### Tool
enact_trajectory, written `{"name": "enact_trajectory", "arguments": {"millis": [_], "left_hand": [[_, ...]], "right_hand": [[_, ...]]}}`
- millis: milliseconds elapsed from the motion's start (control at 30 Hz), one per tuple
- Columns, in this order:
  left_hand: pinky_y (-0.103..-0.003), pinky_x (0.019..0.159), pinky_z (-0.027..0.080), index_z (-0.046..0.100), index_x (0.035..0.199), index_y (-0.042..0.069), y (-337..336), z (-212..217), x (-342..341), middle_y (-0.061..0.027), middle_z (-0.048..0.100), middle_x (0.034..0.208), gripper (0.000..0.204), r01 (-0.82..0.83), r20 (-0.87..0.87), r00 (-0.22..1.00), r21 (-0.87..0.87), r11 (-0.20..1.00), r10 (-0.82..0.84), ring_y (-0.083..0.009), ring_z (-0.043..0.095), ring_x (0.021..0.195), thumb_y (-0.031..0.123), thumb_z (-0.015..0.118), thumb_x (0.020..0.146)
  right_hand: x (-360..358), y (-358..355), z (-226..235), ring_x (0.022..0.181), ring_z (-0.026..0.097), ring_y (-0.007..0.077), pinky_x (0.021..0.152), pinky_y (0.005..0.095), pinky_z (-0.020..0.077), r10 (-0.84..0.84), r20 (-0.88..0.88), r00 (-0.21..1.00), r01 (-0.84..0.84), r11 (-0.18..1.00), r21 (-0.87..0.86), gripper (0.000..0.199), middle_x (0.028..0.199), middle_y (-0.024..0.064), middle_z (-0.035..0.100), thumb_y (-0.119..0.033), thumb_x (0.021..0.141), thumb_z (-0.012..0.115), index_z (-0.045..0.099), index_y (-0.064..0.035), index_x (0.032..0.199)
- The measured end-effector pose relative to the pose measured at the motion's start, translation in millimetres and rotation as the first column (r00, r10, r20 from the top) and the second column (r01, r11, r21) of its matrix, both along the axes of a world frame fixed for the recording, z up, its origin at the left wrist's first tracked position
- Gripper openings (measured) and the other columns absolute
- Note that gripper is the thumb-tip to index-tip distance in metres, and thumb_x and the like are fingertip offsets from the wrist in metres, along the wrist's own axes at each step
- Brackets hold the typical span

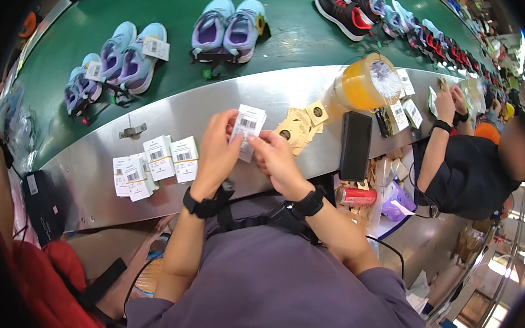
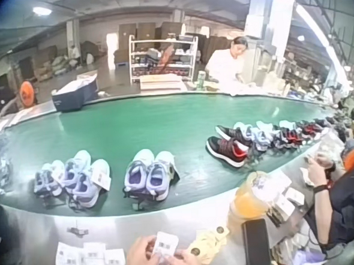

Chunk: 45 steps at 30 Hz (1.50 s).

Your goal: The person attaches price tags to a series of shoes arranged on a green conveyor belt. They pick up a tag, peel the backing, and affix it to the shoe's tongue or side, repeating this process for multiple pairs of footwear.

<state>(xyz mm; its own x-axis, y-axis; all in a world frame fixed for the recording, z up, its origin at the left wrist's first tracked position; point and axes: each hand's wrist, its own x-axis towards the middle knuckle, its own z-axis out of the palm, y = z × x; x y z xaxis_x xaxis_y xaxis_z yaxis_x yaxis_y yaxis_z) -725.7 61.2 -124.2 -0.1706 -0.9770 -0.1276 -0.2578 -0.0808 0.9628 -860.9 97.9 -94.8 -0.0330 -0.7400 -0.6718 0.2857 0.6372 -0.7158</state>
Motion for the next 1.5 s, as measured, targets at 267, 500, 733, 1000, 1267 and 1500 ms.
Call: {"name": "enact_trajectory", "arguments": {"millis": [267,500,733,1000,1267,1500], "left_hand": [[-0.029,0.083,0.047,0.052,0.120,-0.001,6.8,24.0,12.8,-0.0098,0.059,0.106,0.045,0.175,-0.540,0.841,0.335,0.926,0.036,-0.0184,0.059,0.094,0.013,0.066,0.080],[-0.036,0.090,0.048,0.050,0.116,-0.002,27.2,26.3,11.6,-0.0181,0.061,0.107,0.032,0.270,-0.768,0.437,0.609,0.745,0.469,-0.0250,0.060,0.101,0.012,0.049,0.088],[-0.041,0.072,0.054,0.030,0.135,0.003,51.6,36.5,24.3,-0.0083,0.052,0.079,0.063,0.335,-0.782,0.537,0.542,0.771,0.317,-0.0199,0.059,0.070,0.002,0.058,0.079],[-0.029,0.086,0.043,0.040,0.122,0.005,63.5,43.2,10.7,-0.0014,0.047,0.090,0.056,0.804,-0.791,0.564,0.463,0.372,-0.236,-0.0149,0.055,0.093,-0.005,0.065,0.073],[-0.032,0.086,0.045,0.045,0.103,0.008,62.4,39.9,9.2,-0.0044,0.054,0.092,0.034,0.728,-0.772,0.611,0.464,0.505,-0.172,-0.0178,0.057,0.094,0.002,0.066,0.077],[-0.029,0.076,0.048,0.048,0.105,0.007,38.6,41.7,2.9,-0.0056,0.055,0.082,0.032,0.552,-0.734,0.676,0.560,0.618,0.061,-0.0117,0.052,0.071,0.014,0.067,0.080]], "right_hand": [[-15.2,6.0,24.8,0.068,0.052,0.0044,0.062,0.0201,0.0403,0.284,-0.195,0.939,-0.316,0.935,-0.158,0.021,0.076,-0.0009,0.061,-0.014,0.088,0.060,0.058,0.0016,0.102],[-25.9,6.1,28.6,0.080,0.057,0.0097,0.073,0.0244,0.0464,0.438,-0.394,0.808,-0.514,0.851,-0.108,0.044,0.089,0.0072,0.062,-0.022,0.082,0.068,0.052,0.0044,0.114],[-76.6,-9.6,31.0,0.084,0.060,0.0339,0.075,0.0405,0.0497,-0.197,-0.919,0.342,-0.735,0.554,-0.392,0.025,0.086,0.0161,0.062,-0.010,0.078,0.064,0.060,0.0001,0.101],[-175.3,-35.6,11.9,0.072,0.062,0.0374,0.066,0.0451,0.0503,0.116,-0.988,-0.100,-0.570,0.807,0.152,0.013,0.076,0.0193,0.063,-0.012,0.082,0.058,0.062,-0.0006,0.079],[-183.0,-54.4,9.5,0.067,0.063,0.0359,0.060,0.0425,0.0502,0.199,-0.976,-0.087,-0.501,0.838,0.216,0.011,0.067,0.0191,0.062,-0.012,0.073,0.059,0.063,-0.0016,0.074],[-146.5,-31.0,60.4,0.058,0.058,0.0275,0.055,0.0343,0.0463,-0.332,-0.927,0.176,-0.656,0.662,-0.362,0.010,0.066,0.0106,0.057,0.000,0.073,0.063,0.054,-0.0028,0.078]]}}
